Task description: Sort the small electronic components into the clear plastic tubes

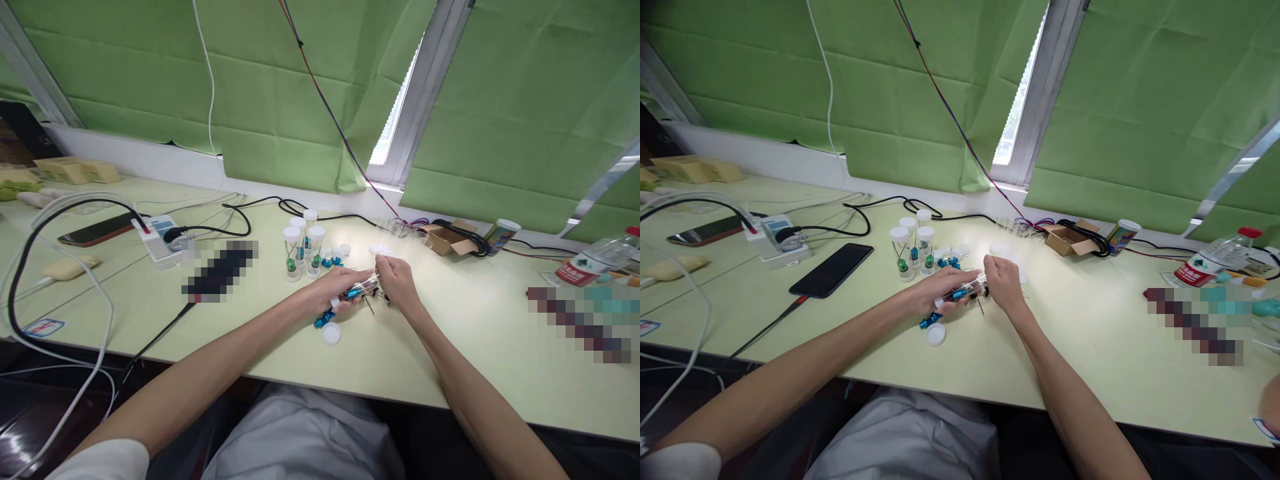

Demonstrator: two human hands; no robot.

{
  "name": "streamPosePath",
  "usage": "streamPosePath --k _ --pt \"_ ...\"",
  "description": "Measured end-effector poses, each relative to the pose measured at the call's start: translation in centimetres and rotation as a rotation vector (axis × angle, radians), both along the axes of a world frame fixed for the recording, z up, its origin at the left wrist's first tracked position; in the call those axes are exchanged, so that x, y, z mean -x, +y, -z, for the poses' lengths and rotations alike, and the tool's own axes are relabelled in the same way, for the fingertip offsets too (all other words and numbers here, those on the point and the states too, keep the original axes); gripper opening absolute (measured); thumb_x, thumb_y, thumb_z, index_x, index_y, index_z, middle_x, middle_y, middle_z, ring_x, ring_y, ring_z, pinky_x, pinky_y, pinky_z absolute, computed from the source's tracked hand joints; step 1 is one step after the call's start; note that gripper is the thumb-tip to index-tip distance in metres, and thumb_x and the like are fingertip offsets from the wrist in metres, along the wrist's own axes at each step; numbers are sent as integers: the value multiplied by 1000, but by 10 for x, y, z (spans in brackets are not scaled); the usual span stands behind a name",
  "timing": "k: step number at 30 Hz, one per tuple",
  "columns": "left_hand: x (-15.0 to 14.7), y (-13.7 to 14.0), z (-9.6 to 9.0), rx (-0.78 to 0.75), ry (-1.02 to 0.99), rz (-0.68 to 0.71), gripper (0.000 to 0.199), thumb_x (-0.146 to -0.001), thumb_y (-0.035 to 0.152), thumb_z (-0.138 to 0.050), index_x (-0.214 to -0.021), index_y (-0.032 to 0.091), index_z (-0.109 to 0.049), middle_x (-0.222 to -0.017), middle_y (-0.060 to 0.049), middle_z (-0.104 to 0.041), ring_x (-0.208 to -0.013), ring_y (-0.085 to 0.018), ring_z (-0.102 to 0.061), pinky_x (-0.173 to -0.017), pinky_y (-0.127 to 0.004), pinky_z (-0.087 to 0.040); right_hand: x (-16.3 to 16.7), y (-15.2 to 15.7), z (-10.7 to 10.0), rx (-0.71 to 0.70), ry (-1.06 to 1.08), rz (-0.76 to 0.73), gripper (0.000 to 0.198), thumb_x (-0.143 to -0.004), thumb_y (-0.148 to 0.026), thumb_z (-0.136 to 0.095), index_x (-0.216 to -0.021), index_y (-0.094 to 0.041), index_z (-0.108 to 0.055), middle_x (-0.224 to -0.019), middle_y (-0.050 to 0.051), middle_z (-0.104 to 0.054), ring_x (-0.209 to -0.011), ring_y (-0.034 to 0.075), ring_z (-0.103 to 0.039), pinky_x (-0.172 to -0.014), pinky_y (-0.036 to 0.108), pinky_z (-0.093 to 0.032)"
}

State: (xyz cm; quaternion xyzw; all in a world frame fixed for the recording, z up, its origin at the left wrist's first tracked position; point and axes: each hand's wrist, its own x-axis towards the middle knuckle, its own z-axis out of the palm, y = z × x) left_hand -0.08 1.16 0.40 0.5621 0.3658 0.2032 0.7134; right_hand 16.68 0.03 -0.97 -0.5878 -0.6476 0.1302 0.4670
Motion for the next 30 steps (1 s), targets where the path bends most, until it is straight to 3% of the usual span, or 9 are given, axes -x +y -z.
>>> streamPosePath --k 10,19,23,27,30 --pt "0 2 5 -36 9 -22 57 -71 71 -69 -82 15 -64 -54 1 -55 -32 -5 -36 -32 -23 -19 2 1 4 -20 24 17 41 -92 -39 -38 -55 -22 -32 -53 -3 -30 -55 13 -32 -55 29 -24" --pt "0 -1 8 -256 20 -38 54 -76 71 -62 -79 17 -62 -55 1 -56 -33 -6 -37 -34 -23 -21 0 2 6 0 34 4 38 -91 -36 -38 -57 -22 -30 -54 -4 -28 -55 13 -31 -54 29 -23" --pt "-2 -4 8 -434 89 -92 51 -80 69 -58 -75 18 -60 -54 1 -57 -35 -8 -40 -37 -24 -25 2 0 4 -58 68 4 37 -92 -35 -39 -59 -22 -32 -55 -4 -32 -56 13 -33 -55 29 -25" --pt "-6 -8 11 -782 161 -203 45 -88 60 -53 -74 19 -63 -54 1 -59 -46 -11 -51 -50 -24 -37 3 -1 3 -82 122 -7 39 -94 -39 -39 -60 -21 -41 -56 -3 -43 -58 14 -41 -57 28 -30" --pt "-7 -9 15 -948 214 -251 42 -90 56 -52 -82 19 -69 -57 1 -61 -51 -12 -51 -57 -24 -39 2 -1 3 -71 152 -19 39 -94 -39 -40 -59 -21 -44 -56 -2 -46 -58 15 -44 -58 28 -32"
